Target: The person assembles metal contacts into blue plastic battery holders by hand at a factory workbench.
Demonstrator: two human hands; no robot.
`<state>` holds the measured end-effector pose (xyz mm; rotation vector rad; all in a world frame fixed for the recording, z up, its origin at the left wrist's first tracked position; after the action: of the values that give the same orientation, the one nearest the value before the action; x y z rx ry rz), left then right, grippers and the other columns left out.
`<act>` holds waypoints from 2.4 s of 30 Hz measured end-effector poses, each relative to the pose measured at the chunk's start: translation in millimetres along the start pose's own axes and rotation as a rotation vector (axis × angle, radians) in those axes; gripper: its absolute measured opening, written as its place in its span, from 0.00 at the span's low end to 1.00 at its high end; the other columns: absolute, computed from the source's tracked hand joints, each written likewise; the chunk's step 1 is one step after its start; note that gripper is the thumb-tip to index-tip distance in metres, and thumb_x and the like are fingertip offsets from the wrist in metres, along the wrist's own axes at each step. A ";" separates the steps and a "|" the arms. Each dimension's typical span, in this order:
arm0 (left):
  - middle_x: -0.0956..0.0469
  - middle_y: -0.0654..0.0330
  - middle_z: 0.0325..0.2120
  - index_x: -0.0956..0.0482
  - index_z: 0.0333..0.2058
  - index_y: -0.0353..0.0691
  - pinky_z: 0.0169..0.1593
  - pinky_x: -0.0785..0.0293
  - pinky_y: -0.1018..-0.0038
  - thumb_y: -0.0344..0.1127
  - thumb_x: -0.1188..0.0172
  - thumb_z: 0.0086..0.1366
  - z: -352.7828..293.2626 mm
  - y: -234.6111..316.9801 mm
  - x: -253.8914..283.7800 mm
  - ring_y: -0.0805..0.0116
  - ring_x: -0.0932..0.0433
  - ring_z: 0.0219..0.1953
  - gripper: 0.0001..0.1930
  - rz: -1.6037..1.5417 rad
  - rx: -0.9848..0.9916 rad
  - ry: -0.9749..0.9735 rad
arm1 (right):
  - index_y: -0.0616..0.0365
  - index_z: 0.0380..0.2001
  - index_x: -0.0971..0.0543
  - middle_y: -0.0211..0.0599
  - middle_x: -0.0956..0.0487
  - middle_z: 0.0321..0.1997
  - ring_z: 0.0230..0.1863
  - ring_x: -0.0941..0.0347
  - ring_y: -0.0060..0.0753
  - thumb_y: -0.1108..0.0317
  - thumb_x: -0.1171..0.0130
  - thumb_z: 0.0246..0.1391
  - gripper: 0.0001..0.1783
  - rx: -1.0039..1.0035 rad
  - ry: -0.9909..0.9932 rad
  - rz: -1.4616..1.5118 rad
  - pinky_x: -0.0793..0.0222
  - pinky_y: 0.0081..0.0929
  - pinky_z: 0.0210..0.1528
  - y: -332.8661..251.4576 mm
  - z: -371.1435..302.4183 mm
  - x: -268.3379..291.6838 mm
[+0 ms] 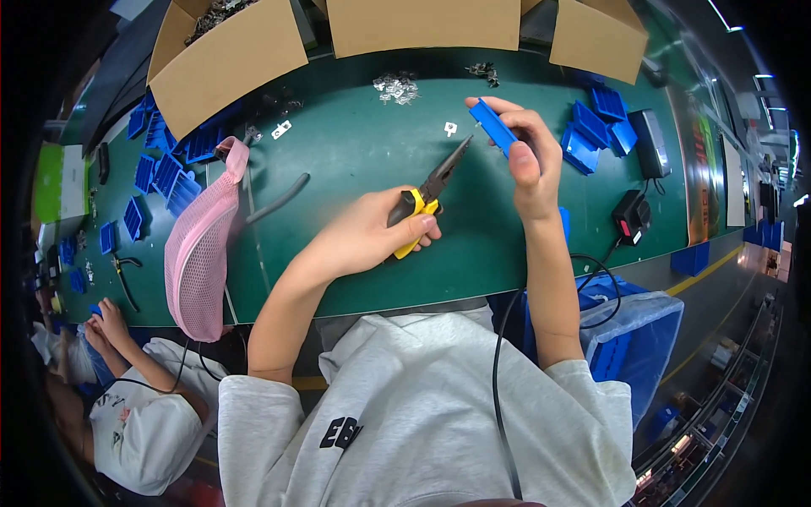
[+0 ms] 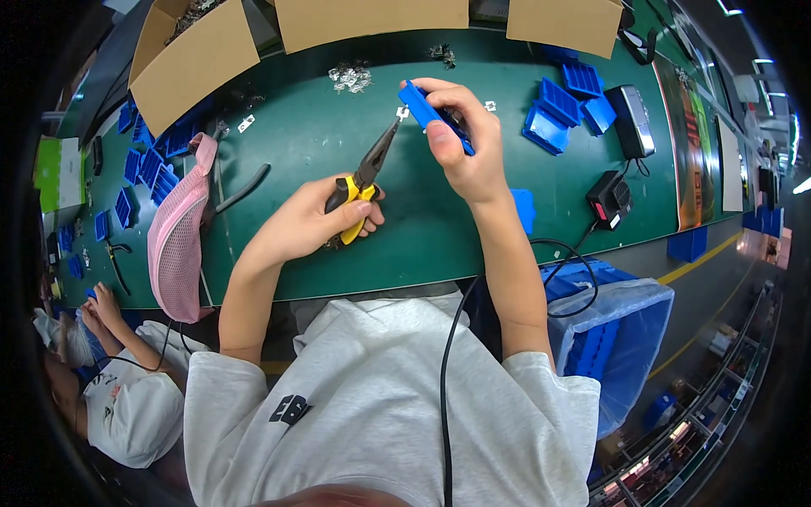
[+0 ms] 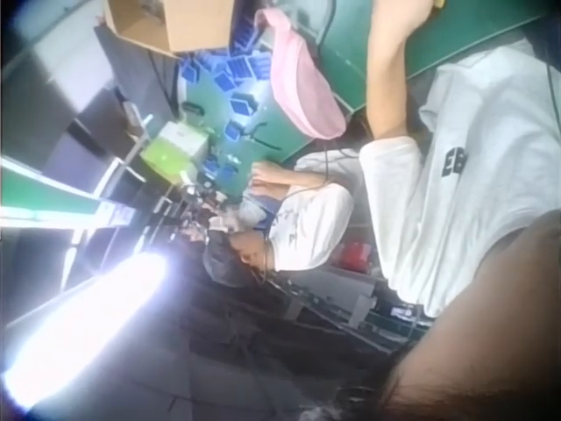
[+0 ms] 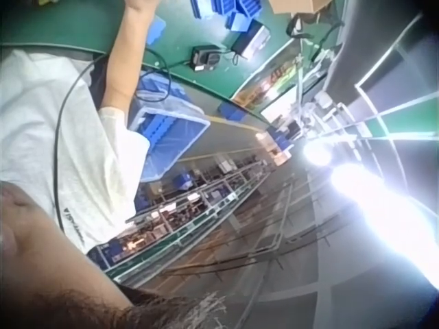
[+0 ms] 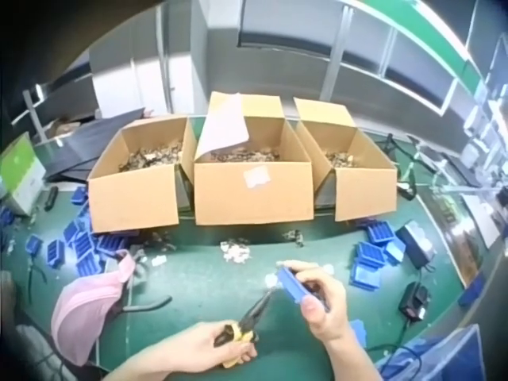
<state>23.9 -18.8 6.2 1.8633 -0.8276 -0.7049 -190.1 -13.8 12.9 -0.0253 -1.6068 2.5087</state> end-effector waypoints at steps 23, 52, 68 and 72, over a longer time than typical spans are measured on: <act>0.22 0.57 0.42 0.31 0.49 0.34 0.41 0.28 0.79 0.36 0.45 0.65 -3.0 4.4 -8.6 0.72 0.24 0.43 0.17 0.084 -0.058 -0.066 | 0.65 0.36 0.28 0.49 0.24 0.47 0.44 0.27 0.34 0.54 0.43 0.52 0.21 -0.002 -0.054 -0.012 0.31 0.28 0.46 2.4 0.2 -0.8; 0.28 0.66 0.18 0.28 0.30 0.36 0.28 0.32 0.80 0.42 0.40 0.61 -2.7 7.9 -24.9 0.79 0.29 0.22 0.14 0.129 -0.001 0.130 | 0.63 0.29 0.26 0.46 0.22 0.41 0.40 0.28 0.40 0.63 0.40 0.38 0.15 0.124 -0.043 -0.209 0.33 0.30 0.44 -2.4 2.0 7.4; 0.26 0.63 0.18 0.26 0.32 0.33 0.28 0.31 0.80 0.40 0.39 0.60 -10.9 17.6 -17.1 0.78 0.28 0.22 0.14 0.196 -0.027 0.146 | 0.66 0.31 0.27 0.48 0.23 0.43 0.43 0.29 0.36 0.59 0.42 0.45 0.19 0.109 0.044 -0.112 0.33 0.28 0.46 -3.2 -2.5 1.3; 0.24 0.62 0.22 0.27 0.36 0.33 0.31 0.30 0.79 0.39 0.41 0.62 -2.5 11.4 -12.7 0.77 0.26 0.25 0.13 0.096 -0.002 0.060 | 0.66 0.34 0.28 0.47 0.25 0.46 0.42 0.30 0.32 0.56 0.42 0.49 0.21 -0.003 0.039 0.006 0.34 0.27 0.46 0.5 -4.6 -2.6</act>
<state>15.4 -11.2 19.1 1.8209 -0.8708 -0.5867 -187.1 -10.3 10.3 -0.0792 -1.5978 2.4944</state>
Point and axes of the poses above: each hand's wrist, its own z-axis towards the middle knuckle, its own x-axis out of the back of the hand, y = z × x, the point moved 2 cm from there along z, towards the middle knuckle
